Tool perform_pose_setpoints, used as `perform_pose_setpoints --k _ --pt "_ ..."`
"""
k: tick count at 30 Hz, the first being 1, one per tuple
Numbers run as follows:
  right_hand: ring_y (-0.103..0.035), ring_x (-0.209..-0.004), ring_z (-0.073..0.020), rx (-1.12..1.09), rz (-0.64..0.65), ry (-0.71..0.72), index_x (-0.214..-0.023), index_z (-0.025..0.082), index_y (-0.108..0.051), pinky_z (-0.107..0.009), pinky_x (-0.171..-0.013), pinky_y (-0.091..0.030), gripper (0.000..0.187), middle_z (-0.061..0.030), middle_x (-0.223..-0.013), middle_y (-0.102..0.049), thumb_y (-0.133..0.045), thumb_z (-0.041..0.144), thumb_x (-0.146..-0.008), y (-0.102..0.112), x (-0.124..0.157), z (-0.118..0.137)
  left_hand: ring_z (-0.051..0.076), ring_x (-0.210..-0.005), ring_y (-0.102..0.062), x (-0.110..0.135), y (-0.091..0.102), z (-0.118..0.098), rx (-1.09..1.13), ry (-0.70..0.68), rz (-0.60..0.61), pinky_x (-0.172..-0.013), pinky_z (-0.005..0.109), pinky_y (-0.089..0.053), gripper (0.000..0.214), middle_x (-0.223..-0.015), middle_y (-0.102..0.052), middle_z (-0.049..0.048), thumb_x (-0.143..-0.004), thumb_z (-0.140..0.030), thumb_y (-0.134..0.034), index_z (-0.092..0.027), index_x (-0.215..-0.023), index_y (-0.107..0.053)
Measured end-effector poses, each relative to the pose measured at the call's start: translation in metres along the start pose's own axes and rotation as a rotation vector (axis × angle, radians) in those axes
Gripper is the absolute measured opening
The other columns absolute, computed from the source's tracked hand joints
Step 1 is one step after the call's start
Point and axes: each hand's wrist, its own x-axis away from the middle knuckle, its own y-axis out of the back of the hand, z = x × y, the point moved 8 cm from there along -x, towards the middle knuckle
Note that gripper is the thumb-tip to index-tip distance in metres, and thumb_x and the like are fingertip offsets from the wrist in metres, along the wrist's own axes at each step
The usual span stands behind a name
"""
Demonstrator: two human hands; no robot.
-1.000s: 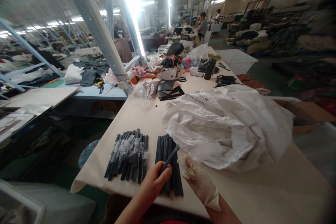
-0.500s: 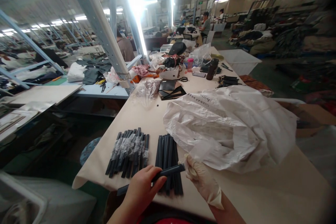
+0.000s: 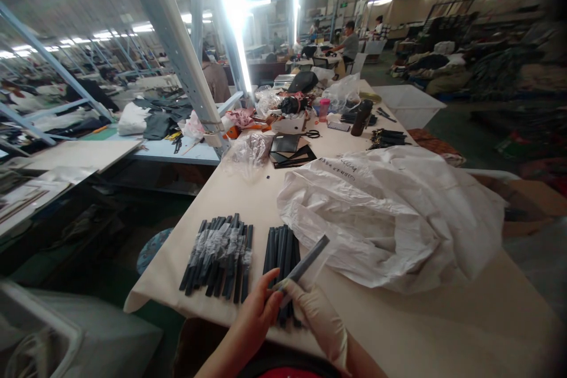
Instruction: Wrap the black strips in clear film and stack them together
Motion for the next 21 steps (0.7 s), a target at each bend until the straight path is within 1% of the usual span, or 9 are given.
perform_pose_setpoints --k 2,4,7,10,12,15,17,19,21 --pt "-0.051 -0.053 -0.0128 -0.010 0.034 -0.044 -0.072 0.017 -0.069 -0.026 -0.053 -0.041 0.031 -0.0007 -0.058 -0.060 -0.072 0.044 -0.059 -0.002 -0.002 -0.005 0.008 -0.048 -0.033 0.000 0.005 -0.004 0.008 -0.022 -0.030 -0.047 0.019 -0.028 0.051 -0.055 -0.039 -0.0073 -0.078 -0.048 -0.043 -0.013 -0.115 -0.048" --pt "-0.047 -0.050 -0.0114 -0.025 -0.037 -0.022 -0.076 0.018 -0.069 -0.024 -0.047 -0.038 0.032 0.0006 -0.055 -0.058 -0.069 0.047 -0.062 0.007 -0.005 0.001 0.009 -0.051 -0.035 0.000 0.005 -0.003 -0.057 -0.003 -0.003 -0.049 0.020 -0.028 0.039 -0.056 -0.040 -0.0055 -0.077 -0.049 -0.046 -0.014 -0.088 -0.059" --pt "-0.046 -0.049 -0.0107 -0.044 -0.135 0.040 -0.081 0.019 -0.069 -0.023 -0.046 -0.037 0.037 0.0017 -0.054 -0.056 -0.062 0.052 -0.066 0.014 -0.013 0.006 0.009 -0.053 -0.035 -0.003 0.004 0.002 -0.096 0.023 -0.001 -0.049 0.020 -0.027 0.036 -0.054 -0.037 -0.0054 -0.077 -0.049 -0.045 -0.016 -0.062 -0.051" --pt "-0.049 -0.052 -0.0113 -0.028 -0.052 0.030 -0.077 0.017 -0.070 -0.023 -0.051 -0.040 0.037 0.0004 -0.057 -0.058 -0.064 0.052 -0.064 -0.001 -0.019 -0.007 0.009 -0.052 -0.034 -0.009 0.005 0.007 -0.053 -0.013 -0.088 -0.050 0.020 -0.027 0.033 -0.054 -0.035 -0.0060 -0.078 -0.046 -0.044 -0.018 -0.061 -0.045" --pt "-0.047 -0.051 -0.0105 -0.026 -0.017 -0.010 -0.078 0.016 -0.070 -0.023 -0.048 -0.038 0.039 0.0001 -0.057 -0.058 -0.066 0.051 -0.062 -0.008 -0.022 -0.018 0.008 -0.050 -0.033 -0.010 0.004 0.016 -0.028 0.005 -0.080 -0.048 0.020 -0.026 0.033 -0.052 -0.033 -0.0067 -0.079 -0.046 -0.044 -0.018 -0.061 -0.044" --pt "-0.047 -0.050 -0.0096 -0.057 -0.075 -0.049 -0.084 0.016 -0.069 -0.022 -0.046 -0.038 0.044 0.0008 -0.058 -0.058 -0.064 0.055 -0.062 -0.006 -0.027 -0.028 0.007 -0.044 -0.030 -0.009 0.002 0.034 -0.004 0.071 -0.013 -0.043 0.019 -0.023 0.033 -0.049 -0.031 -0.0080 -0.079 -0.047 -0.044 -0.018 -0.063 -0.045" --pt "-0.047 -0.049 -0.0104 -0.072 -0.077 -0.078 -0.083 0.016 -0.069 -0.022 -0.046 -0.038 0.048 0.0007 -0.056 -0.057 -0.063 0.058 -0.061 -0.011 -0.033 -0.037 0.007 -0.043 -0.031 -0.011 0.006 0.044 -0.002 0.072 -0.035 -0.043 0.019 -0.025 0.033 -0.047 -0.033 -0.0081 -0.079 -0.047 -0.043 -0.018 -0.064 -0.045" --pt "-0.046 -0.045 -0.0109 -0.052 -0.025 -0.132 -0.083 0.015 -0.069 -0.024 -0.044 -0.037 0.052 0.0012 -0.050 -0.054 -0.062 0.061 -0.059 -0.020 -0.041 -0.050 0.008 -0.043 -0.034 -0.018 0.018 0.055 -0.026 0.059 -0.087 -0.043 0.018 -0.027 0.033 -0.046 -0.035 -0.0078 -0.081 -0.046 -0.041 -0.017 -0.065 -0.047" --pt "-0.045 -0.044 -0.0112 -0.010 -0.010 -0.143 -0.089 0.016 -0.068 -0.025 -0.044 -0.037 0.053 0.0024 -0.048 -0.052 -0.062 0.060 -0.060 -0.020 -0.050 -0.057 0.009 -0.044 -0.039 -0.030 0.044 0.067 -0.150 0.051 -0.177 -0.044 0.019 -0.031 0.035 -0.047 -0.039 -0.0069 -0.082 -0.046 -0.038 -0.017 -0.068 -0.050"
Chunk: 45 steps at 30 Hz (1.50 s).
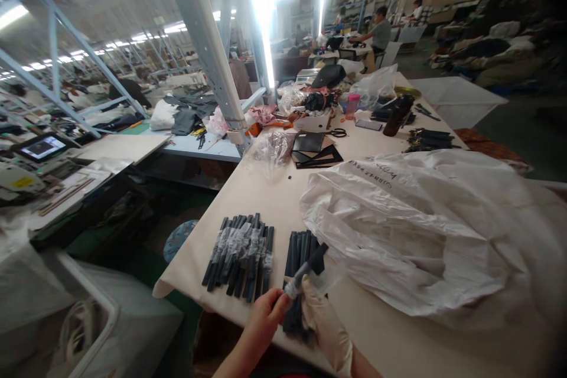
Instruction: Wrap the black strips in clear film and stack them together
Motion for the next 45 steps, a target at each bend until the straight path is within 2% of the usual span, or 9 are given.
perform_pose_setpoints --k 5,8,10,16,19,27,32,38,45 --pt "-0.049 -0.056 -0.0106 0.103 -0.089 0.058 -0.109 0.019 -0.060 -0.024 -0.056 -0.040 0.051 0.0029 -0.060 -0.057 -0.066 0.044 -0.065 0.043 -0.023 0.015 0.018 -0.067 -0.056 -0.053 0.089 0.037 -0.322 0.011 -0.285 -0.067 0.028 -0.043 0.037 -0.065 -0.058 0.0016 -0.083 -0.043 -0.034 -0.017 -0.073 -0.057" --pt "-0.050 -0.063 -0.0108 0.102 -0.113 0.034 -0.104 0.018 -0.063 -0.025 -0.063 -0.041 0.047 0.0003 -0.070 -0.061 -0.069 0.042 -0.064 0.065 -0.033 0.016 0.028 -0.097 -0.053 -0.074 0.117 0.045 -0.406 0.032 -0.388 -0.088 0.041 -0.036 0.038 -0.097 -0.060 0.0138 -0.082 -0.040 -0.036 -0.011 -0.096 -0.057" --pt "-0.050 -0.062 -0.0113 0.097 -0.148 0.022 -0.093 0.016 -0.067 -0.025 -0.063 -0.041 0.042 -0.0006 -0.068 -0.061 -0.071 0.043 -0.061 0.074 -0.035 0.013 0.029 -0.113 -0.043 -0.082 0.107 0.044 -0.450 0.017 -0.386 -0.098 0.044 -0.028 0.043 -0.116 -0.052 0.0178 -0.082 -0.039 -0.038 -0.010 -0.111 -0.049" --pt "-0.045 -0.049 -0.0107 0.194 -0.307 0.096 -0.058 0.012 -0.067 -0.026 -0.051 -0.034 0.038 -0.0006 -0.050 -0.056 -0.071 0.050 -0.056 0.088 -0.021 0.026 0.023 -0.106 -0.054 -0.109 -0.019 0.051 -0.429 0.049 -0.088 -0.091 0.029 -0.037 0.046 -0.112 -0.059 0.0139 -0.071 -0.035 -0.058 -0.012 -0.111 -0.052" --pt "-0.038 -0.043 -0.0082 0.185 -0.354 0.181 -0.048 0.015 -0.060 -0.025 -0.047 -0.030 0.036 0.0029 -0.042 -0.049 -0.071 0.047 -0.058 0.095 -0.009 0.045 0.025 -0.098 -0.059 -0.121 -0.052 0.062 -0.367 0.162 -0.066 -0.083 0.030 -0.042 0.046 -0.103 -0.063 0.0170 -0.069 -0.028 -0.059 -0.007 -0.109 -0.051" --pt "-0.048 -0.057 -0.0065 -0.287 -0.055 0.025 -0.081 0.017 -0.068 -0.020 -0.057 -0.042 0.022 0.0027 -0.063 -0.057 -0.074 0.026 -0.062 0.088 0.010 0.041 0.015 -0.070 -0.063 -0.101 -0.042 0.045 -0.027 0.165 -0.065 -0.058 0.021 -0.046 0.024 -0.079 -0.064 0.0067 -0.080 -0.025 -0.039 -0.012 -0.097 -0.050" --pt "-0.049 -0.051 -0.0073 -0.316 -0.143 0.106 -0.072 0.019 -0.066 -0.021 -0.048 -0.044 0.017 0.0031 -0.061 -0.059 -0.074 0.029 -0.061 0.103 0.012 0.049 0.006 -0.030 -0.038 -0.043 -0.043 -0.003 0.142 0.105 0.071 -0.032 0.016 -0.028 0.028 -0.049 -0.047 -0.0094 -0.077 -0.035 -0.046 -0.017 -0.098 -0.044" --pt "-0.051 -0.050 -0.0089 -0.340 -0.127 0.201 -0.068 0.021 -0.064 -0.022 -0.046 -0.045 0.016 0.0036 -0.061 -0.061 -0.074 0.032 -0.061 0.105 0.016 0.068 0.003 -0.035 -0.042 0.029 -0.039 -0.065 0.392 0.090 0.295 -0.035 0.013 -0.027 0.026 -0.056 -0.053 -0.0059 -0.078 -0.040 -0.046 -0.016 -0.089 -0.044" --pt "-0.050 -0.058 -0.0099 -0.198 -0.057 0.285 -0.066 0.021 -0.065 -0.024 -0.061 -0.042 0.015 0.0035 -0.061 -0.059 -0.068 0.035 -0.068 0.092 0.026 0.075 0.002 -0.031 -0.038 0.052 -0.042 -0.076 0.282 0.143 0.335 -0.032 0.013 -0.026 0.018 -0.054 -0.052 -0.0071 -0.072 -0.029 -0.050 -0.016 -0.085 -0.045"
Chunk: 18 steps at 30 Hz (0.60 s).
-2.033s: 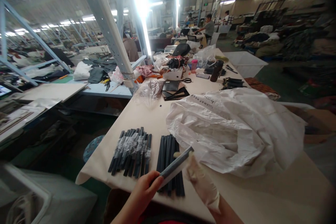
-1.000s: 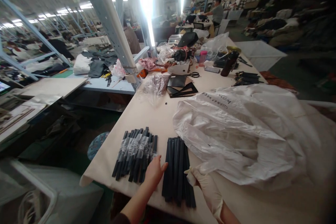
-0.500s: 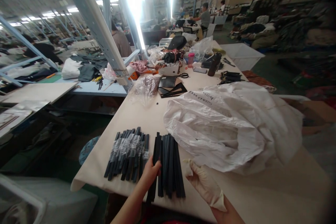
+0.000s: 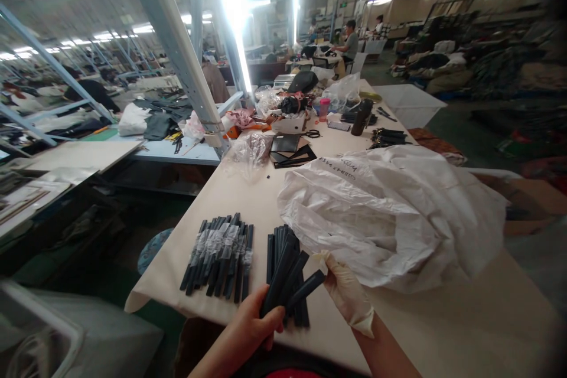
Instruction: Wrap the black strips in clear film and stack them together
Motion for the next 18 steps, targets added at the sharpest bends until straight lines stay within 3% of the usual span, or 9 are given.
perform_pose_setpoints --k 4,7,12,18 --pt "-0.047 -0.055 -0.0090 0.162 0.029 -0.034 -0.067 0.019 -0.066 -0.024 -0.058 -0.038 0.016 0.0042 -0.056 -0.056 -0.069 0.035 -0.067 -0.007 0.010 0.006 0.002 -0.031 -0.037 0.003 0.006 0.003 -0.046 0.053 -0.010 -0.031 0.013 -0.024 0.013 -0.052 -0.052 -0.0076 -0.070 -0.025 -0.047 -0.017 -0.081 -0.047" --pt "-0.050 -0.056 -0.0099 0.292 0.082 -0.087 -0.078 0.018 -0.067 -0.024 -0.057 -0.038 0.021 0.0027 -0.061 -0.060 -0.069 0.036 -0.067 -0.016 0.020 0.007 0.003 -0.031 -0.037 0.001 0.007 0.004 -0.071 0.050 -0.019 -0.031 0.014 -0.026 0.013 -0.051 -0.052 -0.0076 -0.069 -0.025 -0.047 -0.017 -0.078 -0.048" --pt "-0.054 -0.062 -0.0131 0.409 0.095 0.046 -0.081 0.016 -0.069 -0.027 -0.064 -0.041 0.031 -0.0025 -0.070 -0.065 -0.061 0.044 -0.072 -0.027 0.029 0.016 0.005 -0.032 -0.037 -0.012 0.011 0.007 -0.168 -0.075 -0.197 -0.031 0.016 -0.028 0.013 -0.048 -0.048 -0.0079 -0.068 -0.029 -0.049 -0.018 -0.074 -0.047" --pt "-0.057 -0.064 -0.0144 0.480 0.053 -0.004 -0.085 0.019 -0.067 -0.028 -0.065 -0.043 0.026 -0.0005 -0.069 -0.066 -0.068 0.037 -0.066 -0.027 0.027 0.017 0.007 -0.036 -0.039 -0.003 0.025 0.010 -0.228 -0.118 -0.245 -0.034 0.017 -0.030 0.013 -0.049 -0.047 -0.0069 -0.069 -0.031 -0.051 -0.018 -0.073 -0.049"
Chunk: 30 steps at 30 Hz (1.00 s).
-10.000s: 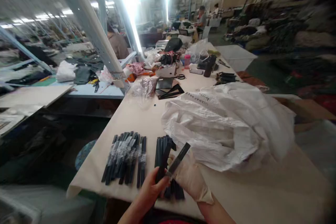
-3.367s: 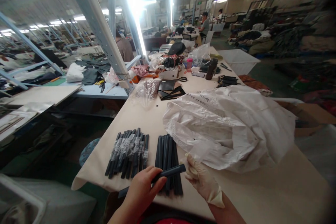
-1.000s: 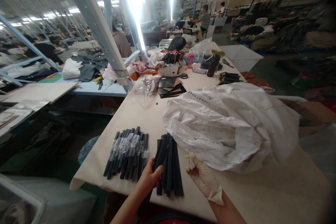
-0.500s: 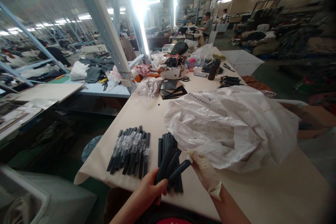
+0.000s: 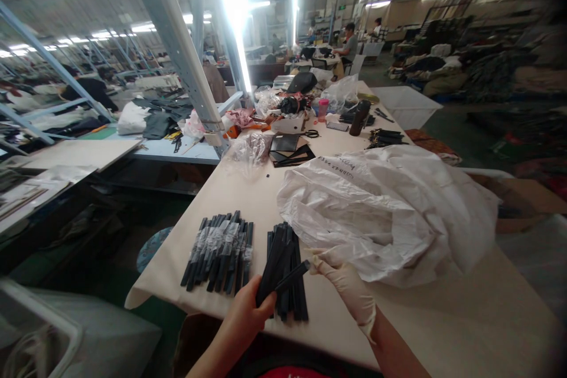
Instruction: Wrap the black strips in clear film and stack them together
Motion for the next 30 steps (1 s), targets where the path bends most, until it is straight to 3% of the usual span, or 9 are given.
perform_pose_setpoints --k 4,7,12,16,20,22,26,30 --pt "-0.060 -0.077 -0.0176 -0.038 0.055 0.017 -0.100 0.021 -0.063 -0.032 -0.073 -0.045 0.038 -0.0024 -0.082 -0.068 -0.069 0.036 -0.066 -0.014 -0.002 -0.004 0.007 -0.038 -0.040 0.004 0.003 -0.004 -0.029 -0.027 0.027 -0.035 0.017 -0.029 0.010 -0.051 -0.049 -0.0060 -0.070 -0.028 -0.051 -0.018 -0.074 -0.050" --pt "-0.060 -0.080 -0.0178 -0.067 0.075 -0.010 -0.105 0.021 -0.061 -0.030 -0.071 -0.046 0.042 -0.0027 -0.085 -0.067 -0.069 0.036 -0.066 -0.030 0.001 -0.015 0.007 -0.039 -0.040 0.002 0.001 -0.004 -0.042 -0.049 -0.009 -0.036 0.017 -0.030 0.009 -0.052 -0.049 -0.0054 -0.071 -0.027 -0.050 -0.018 -0.073 -0.049" --pt "-0.060 -0.076 -0.0169 -0.103 0.119 -0.074 -0.090 0.018 -0.067 -0.027 -0.066 -0.045 0.030 -0.0052 -0.084 -0.068 -0.068 0.038 -0.068 -0.047 0.005 -0.030 0.010 -0.046 -0.050 0.001 -0.001 0.007 0.028 -0.065 -0.016 -0.046 0.020 -0.039 0.015 -0.057 -0.054 -0.0027 -0.076 -0.032 -0.047 -0.017 -0.080 -0.049" --pt "-0.059 -0.077 -0.0164 -0.139 0.055 -0.061 -0.085 0.018 -0.069 -0.027 -0.069 -0.045 0.027 -0.0050 -0.084 -0.068 -0.068 0.038 -0.067 -0.049 0.005 -0.039 0.009 -0.041 -0.046 0.000 0.001 0.018 0.111 -0.030 -0.032 -0.041 0.019 -0.035 0.023 -0.052 -0.052 -0.0044 -0.077 -0.040 -0.046 -0.018 -0.082 -0.048" --pt "-0.058 -0.059 -0.0157 -0.153 0.221 -0.109 -0.089 0.019 -0.068 -0.028 -0.058 -0.045 0.033 -0.0026 -0.070 -0.067 -0.068 0.042 -0.065 -0.074 0.009 -0.048 0.007 -0.037 -0.038 -0.005 0.007 0.020 0.230 -0.023 -0.115 -0.038 0.018 -0.030 0.031 -0.048 -0.047 -0.0071 -0.072 -0.047 -0.051 -0.018 -0.084 -0.048" --pt "-0.061 -0.069 -0.0182 -0.200 0.223 -0.095 -0.094 0.019 -0.067 -0.032 -0.067 -0.047 0.040 -0.0044 -0.076 -0.068 -0.063 0.048 -0.068 -0.074 0.005 -0.042 0.006 -0.035 -0.036 -0.006 0.003 0.023 0.249 0.019 -0.058 -0.037 0.018 -0.027 0.033 -0.047 -0.046 -0.0073 -0.070 -0.048 -0.054 -0.017 -0.082 -0.050" --pt "-0.059 -0.092 -0.0192 -0.372 0.038 -0.044 -0.099 0.021 -0.065 -0.032 -0.086 -0.043 0.046 -0.0060 -0.096 -0.068 -0.048 0.057 -0.075 -0.061 -0.005 -0.034 0.005 -0.033 -0.032 -0.011 -0.004 0.025 0.262 0.079 -0.032 -0.034 0.018 -0.024 0.034 -0.042 -0.044 -0.0074 -0.065 -0.049 -0.057 -0.017 -0.071 -0.049" --pt "-0.060 -0.090 -0.0241 -0.336 0.182 -0.132 -0.101 0.019 -0.064 -0.037 -0.078 -0.047 0.051 -0.0082 -0.092 -0.069 -0.052 0.058 -0.071 -0.084 -0.005 -0.048 0.005 -0.033 -0.032 -0.016 -0.003 0.022 0.295 0.059 -0.072 -0.034 0.018 -0.025 0.037 -0.042 -0.042 -0.0082 -0.063 -0.052 -0.058 -0.018 -0.070 -0.049"
